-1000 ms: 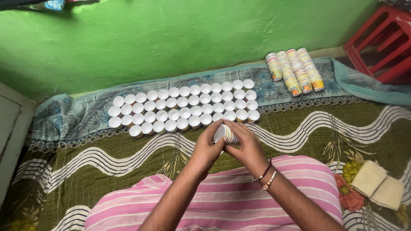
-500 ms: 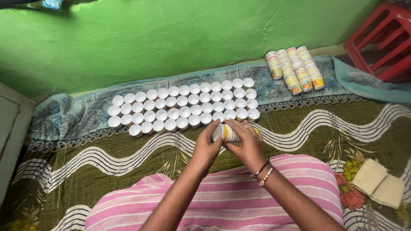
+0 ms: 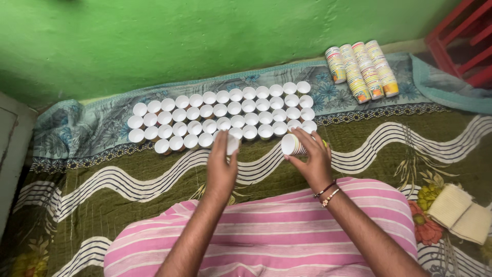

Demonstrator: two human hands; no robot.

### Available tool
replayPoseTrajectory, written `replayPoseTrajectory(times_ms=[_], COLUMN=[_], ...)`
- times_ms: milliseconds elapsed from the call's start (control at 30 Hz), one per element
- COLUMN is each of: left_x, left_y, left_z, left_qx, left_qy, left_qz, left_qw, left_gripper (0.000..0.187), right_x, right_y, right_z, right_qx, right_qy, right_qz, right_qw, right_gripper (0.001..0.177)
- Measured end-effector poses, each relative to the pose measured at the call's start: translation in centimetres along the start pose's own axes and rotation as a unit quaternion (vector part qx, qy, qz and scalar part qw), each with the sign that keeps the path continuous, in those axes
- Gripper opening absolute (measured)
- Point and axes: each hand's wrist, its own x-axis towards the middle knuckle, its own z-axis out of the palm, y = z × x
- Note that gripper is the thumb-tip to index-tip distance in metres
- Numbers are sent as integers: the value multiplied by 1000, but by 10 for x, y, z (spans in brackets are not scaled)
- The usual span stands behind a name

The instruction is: The person sits on the floor and arranges white paper cups into neat rows on a patterned mat. They repeatedly pick up cups from a stack and place them into the grid, adjusting positions to maintain alignment.

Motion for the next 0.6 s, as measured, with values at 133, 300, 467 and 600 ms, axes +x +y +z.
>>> replayPoseTrajectory(times_ms=[133,300,467,600], left_x=[9,25,28,31], left_y=[-41,-95,-133,-150], left_z=[-24,-46,-60,-64], left_qx=[80,155,138,113], left_qy=[14,42,85,90], left_qz=[-7,-3,63,69], left_qw=[997,987,985,987], left_gripper=[62,61,60,63], right_x=[0,6,10,15], right_y=[7,4,-2,-7], right_z=[5,10,17,24], right_qx=[4,8,3,2], right_qy=[0,-5,-14,-21], right_qz=[-6,-11,-29,-39], right_qw=[1000,1000,999,999], right_gripper=[82,80,79,79])
